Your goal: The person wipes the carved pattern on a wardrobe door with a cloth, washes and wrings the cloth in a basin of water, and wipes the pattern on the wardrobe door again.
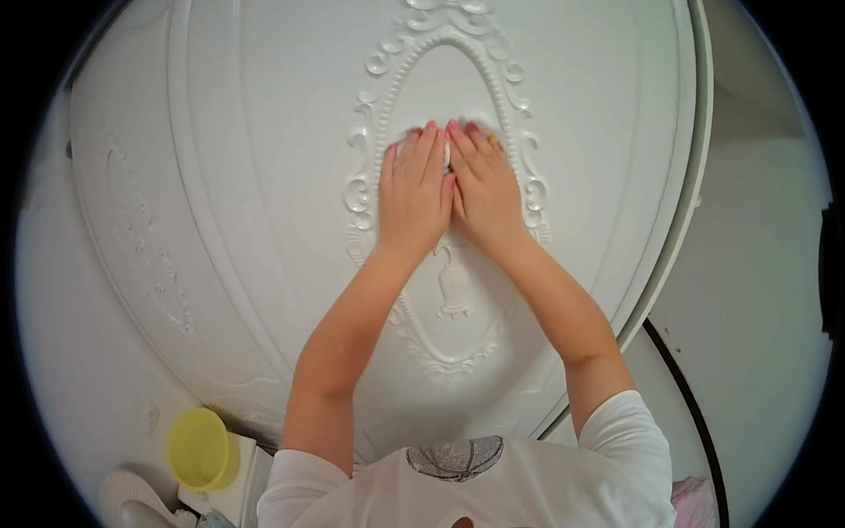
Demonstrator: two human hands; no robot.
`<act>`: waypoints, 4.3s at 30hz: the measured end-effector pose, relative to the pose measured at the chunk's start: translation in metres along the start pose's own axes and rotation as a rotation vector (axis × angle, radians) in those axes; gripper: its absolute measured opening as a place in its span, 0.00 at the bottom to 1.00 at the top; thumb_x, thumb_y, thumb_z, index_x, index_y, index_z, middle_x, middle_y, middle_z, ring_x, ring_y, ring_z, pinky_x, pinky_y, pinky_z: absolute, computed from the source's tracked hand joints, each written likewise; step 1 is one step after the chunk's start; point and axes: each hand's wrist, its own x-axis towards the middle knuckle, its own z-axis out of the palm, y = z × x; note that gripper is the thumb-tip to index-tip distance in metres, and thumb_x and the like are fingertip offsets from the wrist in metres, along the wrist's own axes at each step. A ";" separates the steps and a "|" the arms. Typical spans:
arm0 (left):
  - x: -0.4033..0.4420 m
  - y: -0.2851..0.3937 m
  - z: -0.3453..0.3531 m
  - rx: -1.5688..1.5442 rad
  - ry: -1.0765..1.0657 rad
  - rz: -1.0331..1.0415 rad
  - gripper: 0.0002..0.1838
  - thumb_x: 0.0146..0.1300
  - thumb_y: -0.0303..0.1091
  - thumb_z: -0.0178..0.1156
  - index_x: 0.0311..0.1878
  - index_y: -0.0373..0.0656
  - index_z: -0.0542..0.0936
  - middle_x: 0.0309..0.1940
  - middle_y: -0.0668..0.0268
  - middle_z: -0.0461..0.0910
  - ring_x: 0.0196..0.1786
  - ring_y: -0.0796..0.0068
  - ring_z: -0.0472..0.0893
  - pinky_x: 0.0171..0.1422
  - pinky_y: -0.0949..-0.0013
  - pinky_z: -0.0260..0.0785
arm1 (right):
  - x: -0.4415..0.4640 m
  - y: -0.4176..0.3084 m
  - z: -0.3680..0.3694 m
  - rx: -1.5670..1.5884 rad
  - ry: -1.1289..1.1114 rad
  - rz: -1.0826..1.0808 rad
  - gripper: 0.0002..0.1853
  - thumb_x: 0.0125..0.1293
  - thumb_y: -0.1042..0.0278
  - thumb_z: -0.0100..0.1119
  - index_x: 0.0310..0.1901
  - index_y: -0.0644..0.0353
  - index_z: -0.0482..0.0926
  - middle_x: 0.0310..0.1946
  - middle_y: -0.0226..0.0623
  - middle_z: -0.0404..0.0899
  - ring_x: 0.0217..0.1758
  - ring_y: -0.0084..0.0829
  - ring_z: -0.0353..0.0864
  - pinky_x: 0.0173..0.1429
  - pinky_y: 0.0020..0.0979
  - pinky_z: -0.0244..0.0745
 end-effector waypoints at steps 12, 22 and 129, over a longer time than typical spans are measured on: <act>-0.015 0.005 0.003 -0.024 0.046 -0.012 0.28 0.54 0.31 0.55 0.60 0.37 0.66 0.58 0.56 0.64 0.58 0.54 0.64 0.65 0.49 0.51 | -0.015 -0.005 0.007 0.030 0.136 0.007 0.25 0.50 0.73 0.55 0.53 0.69 0.70 0.48 0.43 0.70 0.52 0.46 0.68 0.59 0.45 0.62; -0.003 0.000 -0.010 -0.017 0.008 0.066 0.29 0.53 0.38 0.57 0.58 0.37 0.68 0.58 0.59 0.67 0.60 0.61 0.66 0.65 0.54 0.51 | -0.006 -0.002 -0.004 0.112 0.055 -0.050 0.26 0.50 0.74 0.52 0.53 0.72 0.68 0.54 0.48 0.68 0.48 0.46 0.68 0.56 0.45 0.61; -0.036 0.000 0.004 0.012 0.022 0.068 0.34 0.67 0.54 0.33 0.63 0.32 0.62 0.63 0.53 0.63 0.66 0.56 0.62 0.67 0.54 0.49 | -0.016 -0.012 0.008 0.043 0.081 -0.032 0.19 0.55 0.70 0.55 0.50 0.64 0.75 0.58 0.38 0.69 0.62 0.41 0.66 0.60 0.43 0.63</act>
